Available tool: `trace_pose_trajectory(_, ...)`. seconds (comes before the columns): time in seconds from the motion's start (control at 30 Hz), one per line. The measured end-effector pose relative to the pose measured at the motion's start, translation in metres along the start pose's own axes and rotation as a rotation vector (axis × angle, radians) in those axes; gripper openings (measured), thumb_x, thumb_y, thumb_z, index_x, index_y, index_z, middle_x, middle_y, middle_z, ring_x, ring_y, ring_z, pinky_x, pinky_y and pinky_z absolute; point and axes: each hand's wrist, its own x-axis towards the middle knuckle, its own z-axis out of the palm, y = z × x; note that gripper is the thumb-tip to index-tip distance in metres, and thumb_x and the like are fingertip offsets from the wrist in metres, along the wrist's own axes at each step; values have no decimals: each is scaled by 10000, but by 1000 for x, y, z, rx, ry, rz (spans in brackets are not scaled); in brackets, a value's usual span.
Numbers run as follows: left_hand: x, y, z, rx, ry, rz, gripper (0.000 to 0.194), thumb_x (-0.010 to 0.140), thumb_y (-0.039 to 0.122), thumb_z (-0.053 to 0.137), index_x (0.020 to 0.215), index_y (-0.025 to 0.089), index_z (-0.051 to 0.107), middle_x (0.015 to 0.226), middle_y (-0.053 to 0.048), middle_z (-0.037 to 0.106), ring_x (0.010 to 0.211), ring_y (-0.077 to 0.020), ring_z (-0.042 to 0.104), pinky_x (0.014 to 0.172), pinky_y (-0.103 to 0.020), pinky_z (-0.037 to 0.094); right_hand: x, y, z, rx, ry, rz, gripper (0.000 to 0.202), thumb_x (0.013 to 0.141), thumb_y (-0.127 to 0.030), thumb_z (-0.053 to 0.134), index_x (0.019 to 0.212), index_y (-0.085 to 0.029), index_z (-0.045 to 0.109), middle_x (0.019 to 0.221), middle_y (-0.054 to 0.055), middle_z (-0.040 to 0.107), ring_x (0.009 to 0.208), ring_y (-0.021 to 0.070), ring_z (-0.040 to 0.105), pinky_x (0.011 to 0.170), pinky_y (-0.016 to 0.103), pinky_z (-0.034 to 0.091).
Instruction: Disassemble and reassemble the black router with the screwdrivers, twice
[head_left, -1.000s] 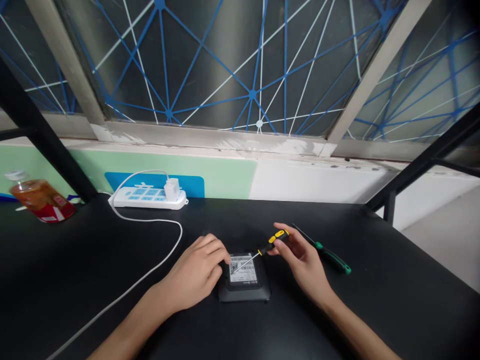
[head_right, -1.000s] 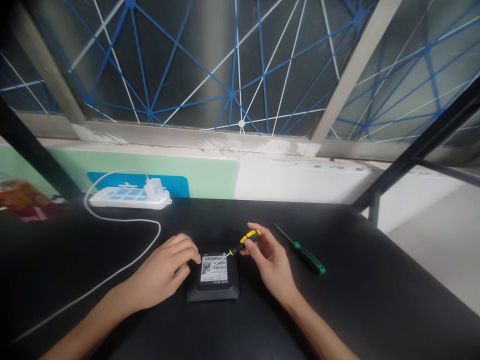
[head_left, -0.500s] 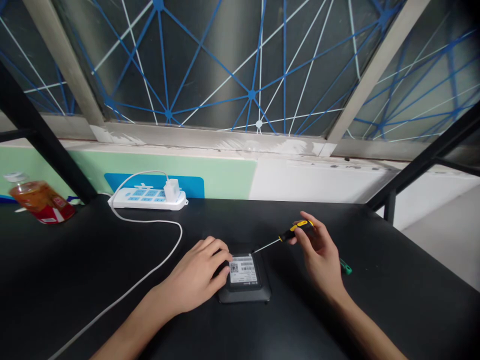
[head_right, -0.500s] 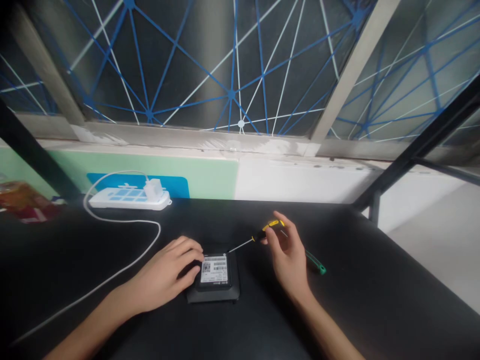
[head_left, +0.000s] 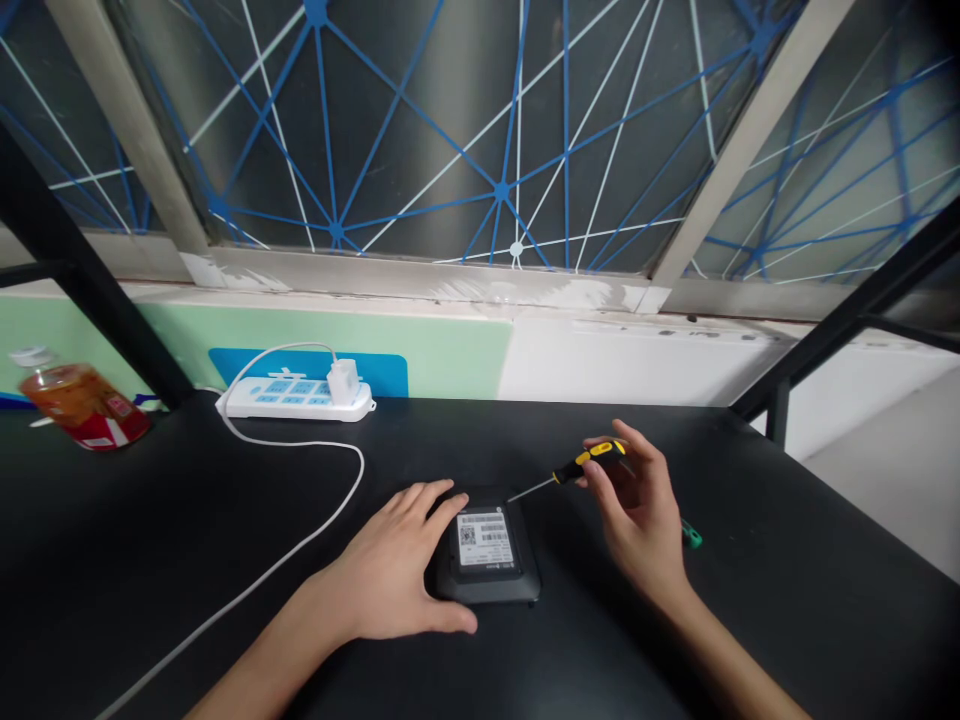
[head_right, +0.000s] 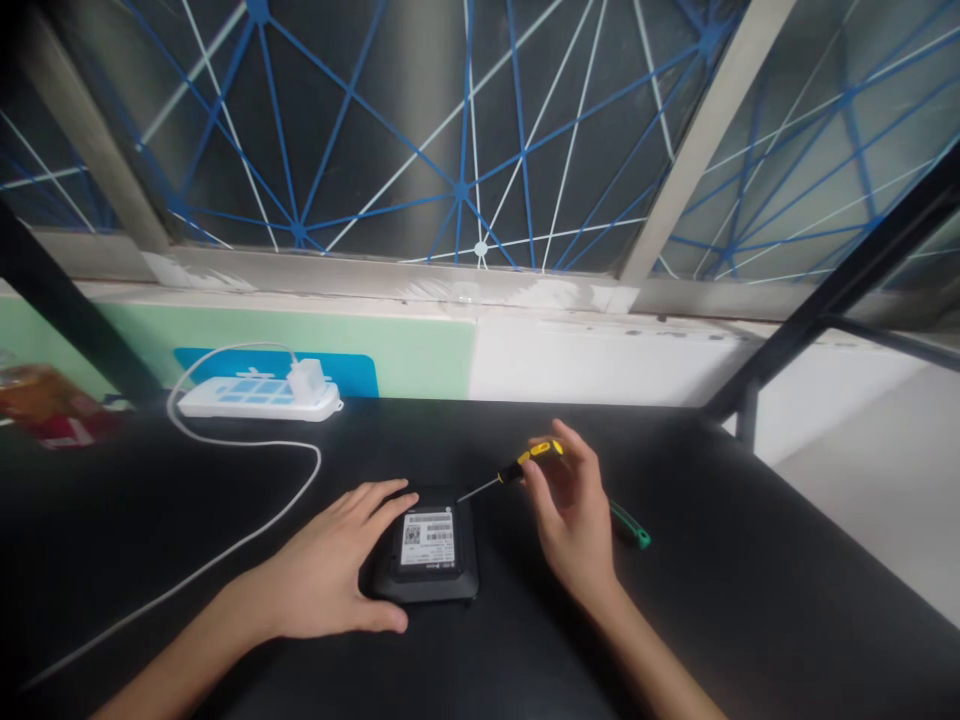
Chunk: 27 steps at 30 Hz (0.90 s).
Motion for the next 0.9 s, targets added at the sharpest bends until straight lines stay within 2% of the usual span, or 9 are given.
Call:
trace_pose_trajectory(0.13, 0, -1, 3, -1, -15, 10, 1027, 670, 592, 778, 1508, 231, 307, 1570, -140, 302, 1412, -394, 323, 1138, -567, 318, 4, -5, 4, 16, -12, -48, 357, 897, -277, 633, 1239, -327, 541, 1229, 58, 639, 998, 221, 683, 935, 457, 536)
trace_pose_trajectory(0.27, 0, -1, 4, -14, -7, 19, 1005, 689, 563, 775, 1511, 237, 297, 1571, -133, 301, 1415, -394, 320, 1133, -562, 336, 11, -14, 13, 30, -82, -64, 378, 950, -266, 537, 1322, -332, 516, 1381, 61, 568, 1159, 248, 633, 1024, 480, 481)
trace_pose_trajectory(0.4, 0, -2, 5, -14, -5, 24, 995, 691, 568, 770, 1508, 243, 304, 1573, -135, 299, 1417, -396, 317, 1127, -572, 339, 15, -16, 23, 67, -138, -76, 445, 964, -237, 492, 1393, -349, 457, 1424, 50, 528, 1237, 252, 588, 1059, 478, 461)
trace_pose_trajectory(0.5, 0, -3, 6, -20, -9, 23, 1012, 683, 573, 778, 1512, 244, 299, 1582, -143, 281, 1423, -405, 303, 1130, -587, 327, 15, -13, 28, 103, -127, -92, 478, 949, -234, 520, 1402, -358, 428, 1393, 56, 534, 1164, 243, 631, 1018, 475, 497)
trace_pose_trajectory(0.6, 0, -4, 6, -25, -20, 16, 1019, 683, 576, 779, 1516, 249, 292, 1588, -138, 270, 1431, -409, 286, 1136, -594, 315, 13, -7, 28, 135, -56, -76, 555, 919, -243, 582, 1410, -394, 372, 1280, 45, 576, 978, 209, 681, 911, 448, 555)
trace_pose_trajectory(0.73, -1, -5, 6, -21, -38, 5, 1026, 693, 581, 772, 1528, 259, 269, 1602, -126, 244, 1442, -406, 263, 1142, -587, 308, 8, 0, 20, -30, 72, -129, 422, 836, -263, 703, 1229, -341, 570, 1064, 30, 562, 802, 168, 595, 750, 360, 561)
trace_pose_trajectory(0.8, -1, -4, 6, -18, -48, -6, 1031, 694, 584, 770, 1531, 256, 264, 1605, -126, 237, 1446, -403, 257, 1147, -580, 304, 5, 2, 16, -29, 66, -126, 356, 865, -284, 670, 1209, -333, 592, 1081, 39, 543, 812, 169, 594, 726, 347, 559)
trace_pose_trajectory(0.9, -1, -3, 5, -12, -62, -13, 1034, 693, 584, 771, 1532, 254, 265, 1604, -128, 239, 1447, -399, 255, 1152, -582, 293, 0, 0, 15, 80, -25, -55, 396, 958, -309, 519, 1350, -363, 493, 1265, 65, 527, 972, 210, 660, 864, 417, 555)
